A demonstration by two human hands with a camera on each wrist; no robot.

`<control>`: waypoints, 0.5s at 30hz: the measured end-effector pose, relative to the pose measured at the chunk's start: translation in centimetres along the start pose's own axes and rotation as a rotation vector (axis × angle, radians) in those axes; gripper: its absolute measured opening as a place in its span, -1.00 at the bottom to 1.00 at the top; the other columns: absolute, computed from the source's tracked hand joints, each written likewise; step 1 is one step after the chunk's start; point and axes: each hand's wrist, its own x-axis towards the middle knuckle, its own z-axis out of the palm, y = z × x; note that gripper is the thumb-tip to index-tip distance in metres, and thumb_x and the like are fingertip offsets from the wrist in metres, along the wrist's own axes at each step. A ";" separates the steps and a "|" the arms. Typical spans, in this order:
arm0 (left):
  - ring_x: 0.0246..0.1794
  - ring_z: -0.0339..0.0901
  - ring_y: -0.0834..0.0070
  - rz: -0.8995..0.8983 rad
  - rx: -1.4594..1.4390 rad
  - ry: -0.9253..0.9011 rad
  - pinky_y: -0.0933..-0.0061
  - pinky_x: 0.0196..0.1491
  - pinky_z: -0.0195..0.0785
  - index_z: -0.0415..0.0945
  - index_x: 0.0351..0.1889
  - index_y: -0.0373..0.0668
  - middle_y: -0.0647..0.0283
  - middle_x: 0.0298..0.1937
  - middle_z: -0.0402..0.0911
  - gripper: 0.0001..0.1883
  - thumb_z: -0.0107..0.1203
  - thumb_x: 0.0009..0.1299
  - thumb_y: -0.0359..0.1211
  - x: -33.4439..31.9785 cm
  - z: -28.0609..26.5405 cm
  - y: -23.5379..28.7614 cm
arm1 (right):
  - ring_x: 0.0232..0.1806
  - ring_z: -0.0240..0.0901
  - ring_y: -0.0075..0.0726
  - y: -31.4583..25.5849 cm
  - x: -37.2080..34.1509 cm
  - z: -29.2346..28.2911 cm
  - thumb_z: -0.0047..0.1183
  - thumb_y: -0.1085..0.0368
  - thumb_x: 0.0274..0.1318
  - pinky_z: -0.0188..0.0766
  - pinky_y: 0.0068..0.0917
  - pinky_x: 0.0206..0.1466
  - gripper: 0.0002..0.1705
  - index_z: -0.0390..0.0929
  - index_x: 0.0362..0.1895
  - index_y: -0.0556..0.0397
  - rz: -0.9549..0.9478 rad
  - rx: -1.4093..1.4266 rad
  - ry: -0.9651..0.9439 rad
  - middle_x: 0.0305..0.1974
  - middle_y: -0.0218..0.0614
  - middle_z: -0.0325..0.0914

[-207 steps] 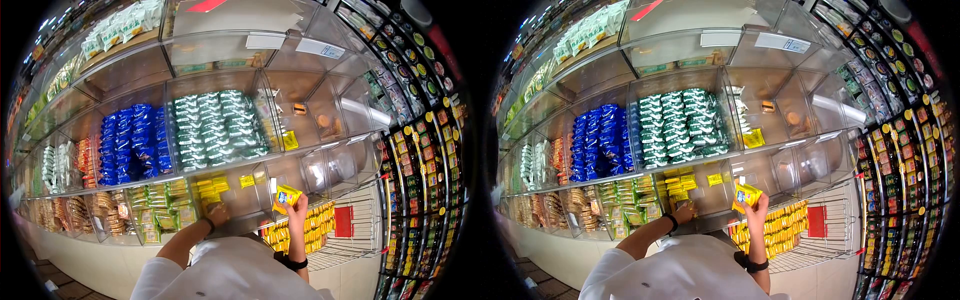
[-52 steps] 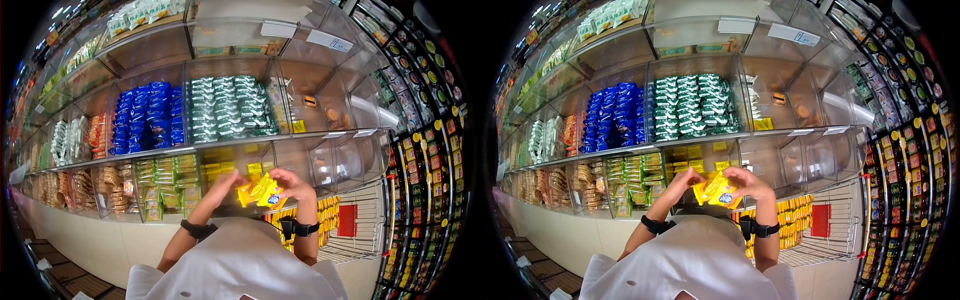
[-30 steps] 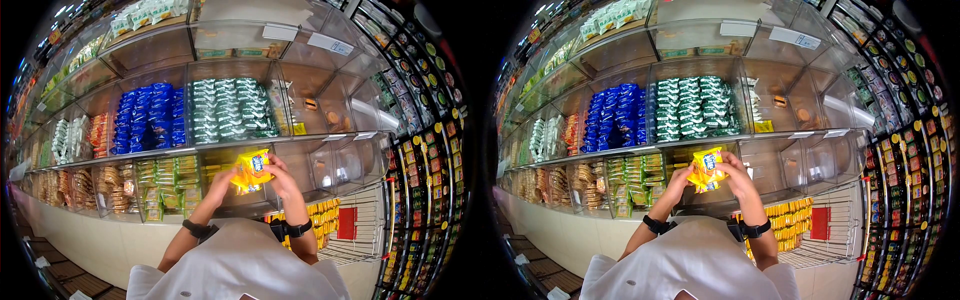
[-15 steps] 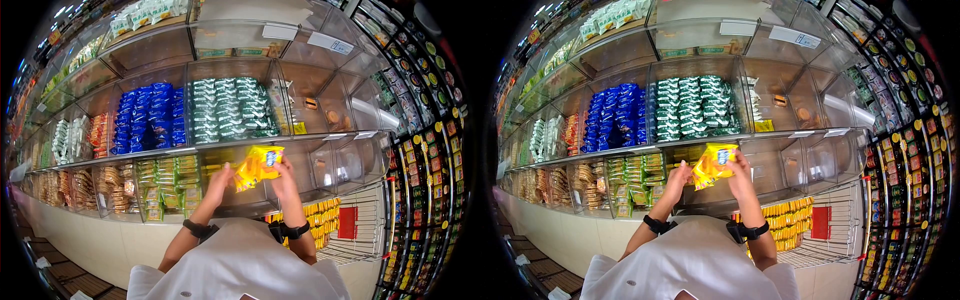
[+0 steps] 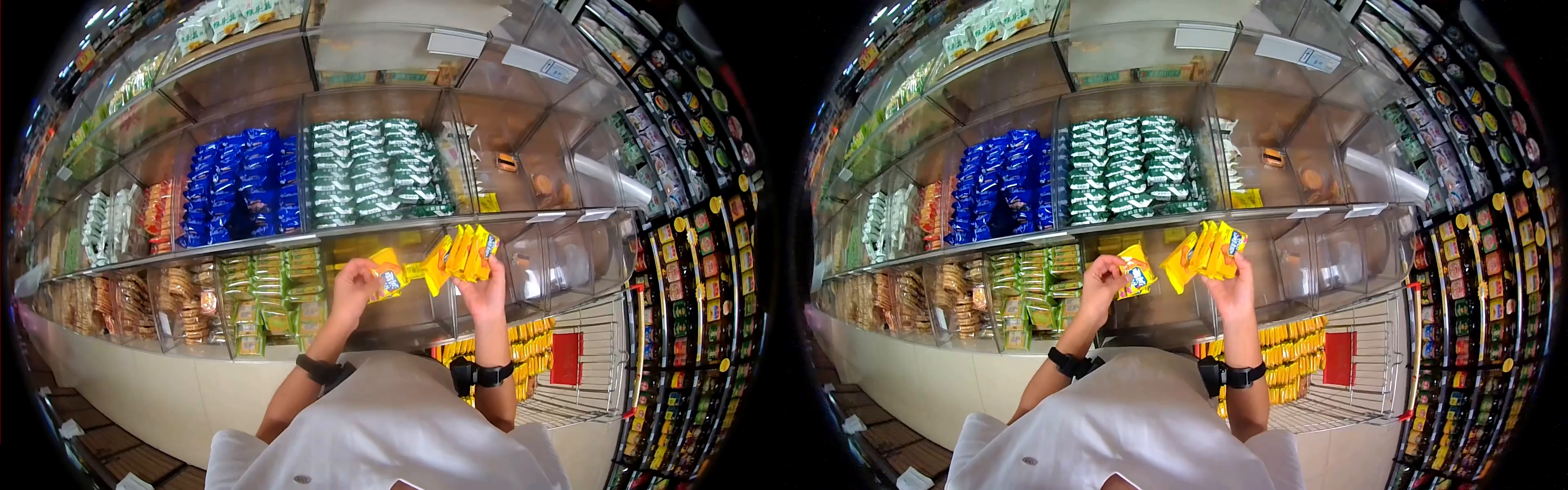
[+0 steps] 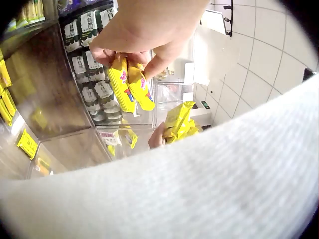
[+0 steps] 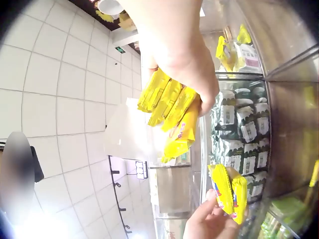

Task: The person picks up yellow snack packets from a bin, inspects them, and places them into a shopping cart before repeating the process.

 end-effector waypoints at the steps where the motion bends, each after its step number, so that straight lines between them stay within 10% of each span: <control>1: -0.63 0.38 0.63 -0.005 -0.002 0.001 0.67 -0.62 0.16 0.32 -0.33 -0.17 0.42 -0.61 0.30 -0.75 0.04 0.07 -0.64 -0.1 0.0 -0.1 | 0.12 0.17 -0.17 0.2 0.0 0.1 -0.12 0.07 -0.02 0.06 -0.07 0.16 -0.53 0.32 -0.01 -0.02 0.008 -0.017 0.001 0.06 -0.27 0.30; 7: -0.62 0.36 0.61 -0.001 0.063 -0.029 0.62 -0.67 0.21 0.05 -0.49 -0.09 0.34 -0.48 0.26 -0.59 0.13 -0.01 -0.64 -0.1 0.2 0.3 | 0.09 0.22 -0.19 1.4 0.3 0.0 -0.14 0.09 0.00 0.10 -0.17 0.15 -0.53 0.32 -0.01 0.04 0.052 -0.032 -0.021 0.03 -0.26 0.32; 15: -0.47 0.41 0.55 -0.012 0.010 0.073 0.64 -0.53 0.30 0.19 -0.19 -0.17 0.30 -0.39 0.36 -0.56 0.18 0.02 -0.55 -0.2 0.5 -0.3 | 0.03 0.26 -0.25 2.4 0.5 -0.2 -0.06 0.22 -0.02 0.15 -0.23 0.13 -0.60 0.32 -0.06 0.10 0.116 -0.014 -0.039 -0.06 -0.25 0.38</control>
